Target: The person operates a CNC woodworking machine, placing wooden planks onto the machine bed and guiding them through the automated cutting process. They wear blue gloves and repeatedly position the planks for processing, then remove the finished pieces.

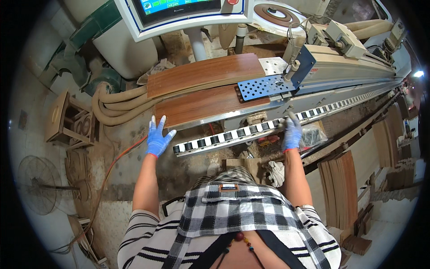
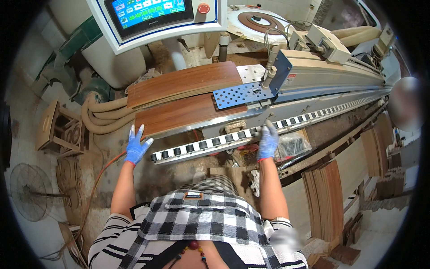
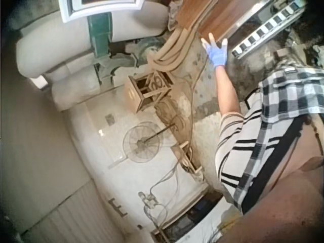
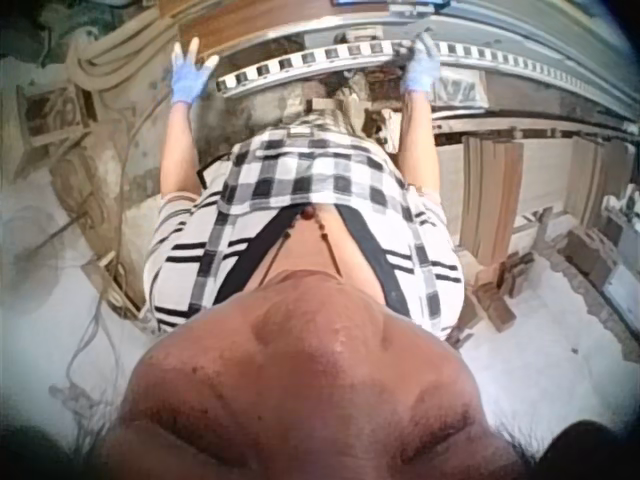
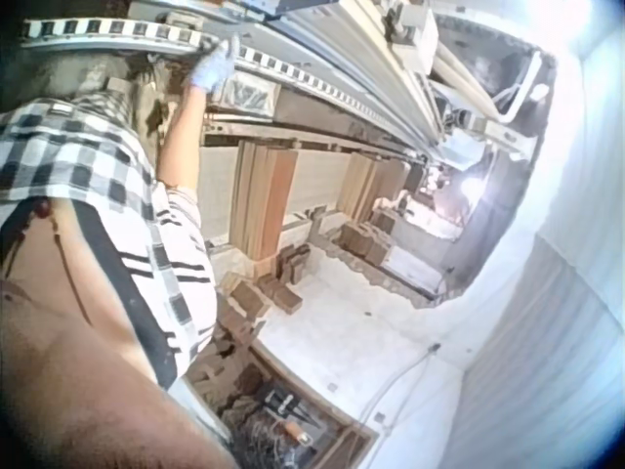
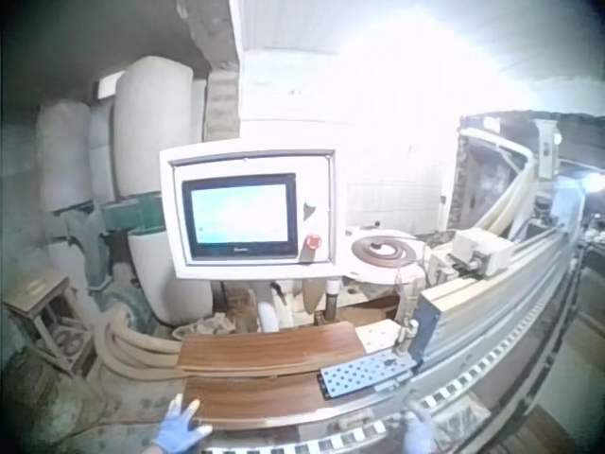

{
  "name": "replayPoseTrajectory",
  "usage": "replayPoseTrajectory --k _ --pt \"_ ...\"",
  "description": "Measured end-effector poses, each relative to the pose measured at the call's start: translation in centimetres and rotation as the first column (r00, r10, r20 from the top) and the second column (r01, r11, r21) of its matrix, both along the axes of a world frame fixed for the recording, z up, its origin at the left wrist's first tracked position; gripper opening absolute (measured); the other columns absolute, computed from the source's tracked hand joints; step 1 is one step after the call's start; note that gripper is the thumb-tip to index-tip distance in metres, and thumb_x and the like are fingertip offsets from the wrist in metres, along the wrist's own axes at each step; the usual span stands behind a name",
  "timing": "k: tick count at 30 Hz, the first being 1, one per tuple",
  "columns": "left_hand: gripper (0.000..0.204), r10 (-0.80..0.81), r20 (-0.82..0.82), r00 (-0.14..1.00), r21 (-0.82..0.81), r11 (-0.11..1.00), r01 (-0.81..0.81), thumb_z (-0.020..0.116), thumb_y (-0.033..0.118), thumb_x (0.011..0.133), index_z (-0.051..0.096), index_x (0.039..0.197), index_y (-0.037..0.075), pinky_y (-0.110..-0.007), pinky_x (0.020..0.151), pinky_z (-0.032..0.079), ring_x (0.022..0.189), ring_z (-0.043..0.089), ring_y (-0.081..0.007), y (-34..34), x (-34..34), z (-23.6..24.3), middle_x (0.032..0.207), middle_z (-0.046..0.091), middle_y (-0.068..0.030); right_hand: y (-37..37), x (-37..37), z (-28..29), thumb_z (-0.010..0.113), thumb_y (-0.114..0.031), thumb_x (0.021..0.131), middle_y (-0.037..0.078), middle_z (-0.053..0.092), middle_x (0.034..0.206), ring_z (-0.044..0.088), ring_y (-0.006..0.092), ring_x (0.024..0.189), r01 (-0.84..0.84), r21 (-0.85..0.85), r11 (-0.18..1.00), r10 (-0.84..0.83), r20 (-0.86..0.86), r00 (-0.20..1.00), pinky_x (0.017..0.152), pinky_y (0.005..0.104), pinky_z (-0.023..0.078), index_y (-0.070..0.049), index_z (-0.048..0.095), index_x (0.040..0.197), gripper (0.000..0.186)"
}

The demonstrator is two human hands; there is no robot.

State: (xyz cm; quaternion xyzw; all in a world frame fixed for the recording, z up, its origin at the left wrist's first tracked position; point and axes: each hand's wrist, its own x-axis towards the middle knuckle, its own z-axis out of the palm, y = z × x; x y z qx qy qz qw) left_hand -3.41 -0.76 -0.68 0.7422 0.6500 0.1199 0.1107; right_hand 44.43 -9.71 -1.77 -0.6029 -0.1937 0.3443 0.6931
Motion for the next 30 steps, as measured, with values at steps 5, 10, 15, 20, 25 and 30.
replayPoseTrajectory --k 5,10,15,20,25,30 --pt "0.066 0.026 0.254 0.967 0.024 0.999 -0.033 0.069 0.045 0.079 0.049 0.136 0.018 -0.044 0.112 0.023 0.139 0.023 -0.034 2.1 0.1 -0.9 0.149 0.029 -0.0194 -1.1 7.7 -5.1 0.05 -0.016 0.094 0.016 0.057 0.12 0.055 0.0239 0.106 0.434 -0.022 0.901 -0.419 0.217 0.882 0.093 0.0312 0.042 0.007 0.047 0.128 0.042" --pt "0.065 0.063 0.08 0.995 0.036 0.997 -0.066 0.068 0.049 0.078 0.05 0.134 0.02 -0.046 0.114 0.014 0.139 0.025 -0.0337 1.8 2.1 -0.1 0.148 0.031 -0.0181 2.4 8.7 -4.8 0.04 -0.047 0.096 0.024 0.05 0.131 0.052 0.0344 0.115 0.526 -0.322 0.787 -0.501 0.163 0.85 0.1 0.0389 0.038 0.008 0.041 0.133 0.066" --pt "0.067 0.075 -0.034 0.997 0.039 0.997 -0.074 0.065 0.057 0.076 0.053 0.132 0.022 -0.049 0.114 0.008 0.139 0.024 -0.033 1.7 6.1 1.1 0.145 0.037 -0.0152 6.5 9.5 -5.0 0.037 -0.05 0.094 0.023 0.055 0.127 0.056 0.039 0.11 0.593 -0.515 0.619 -0.582 0.206 0.786 0.095 0.0444 0.042 -0.004 0.045 0.133 0.061" --pt "0.065 0.046 -0.064 0.997 0.032 0.999 -0.044 0.065 0.059 0.075 0.054 0.13 0.024 -0.05 0.114 0.007 0.138 0.025 -0.0325 2.2 10.5 1.4 0.144 0.039 -0.0135 8.8 10.3 -7.8 0.033 -0.049 0.094 0.012 0.035 0.147 0.045 0.0346 0.125 0.608 -0.719 0.337 -0.566 0.362 0.741 0.102 0.0466 0.037 -0.015 0.028 0.145 0.061" --pt "0.063 -0.001 -0.09 0.996 0.098 0.995 0.01 0.064 0.057 0.076 0.055 0.129 0.023 -0.049 0.112 0.014 0.135 0.031 -0.034 2.3 14.6 1.4 0.14 0.042 -0.0186 8.3 8.0 -3.2 0.031 -0.045 0.096 0.009 0.023 0.153 0.044 0.0335 0.126 0.485 -0.786 0.382 -0.476 0.283 0.833 0.102 0.0464 0.038 -0.017 0.02 0.149 0.061" --pt "0.062 -0.138 -0.13 0.982 0.081 0.986 0.149 0.064 0.056 0.076 0.057 0.127 0.022 -0.048 0.109 0.02 0.129 0.036 -0.0364 3.1 18.7 4.2 0.137 0.045 -0.0192 8.0 7.2 -2.1 0.043 -0.043 0.091 0.012 0.054 0.125 0.06 0.0318 0.104 0.627 -0.736 0.255 -0.495 0.458 0.738 0.087 0.0435 0.048 -0.011 0.046 0.13 0.05"
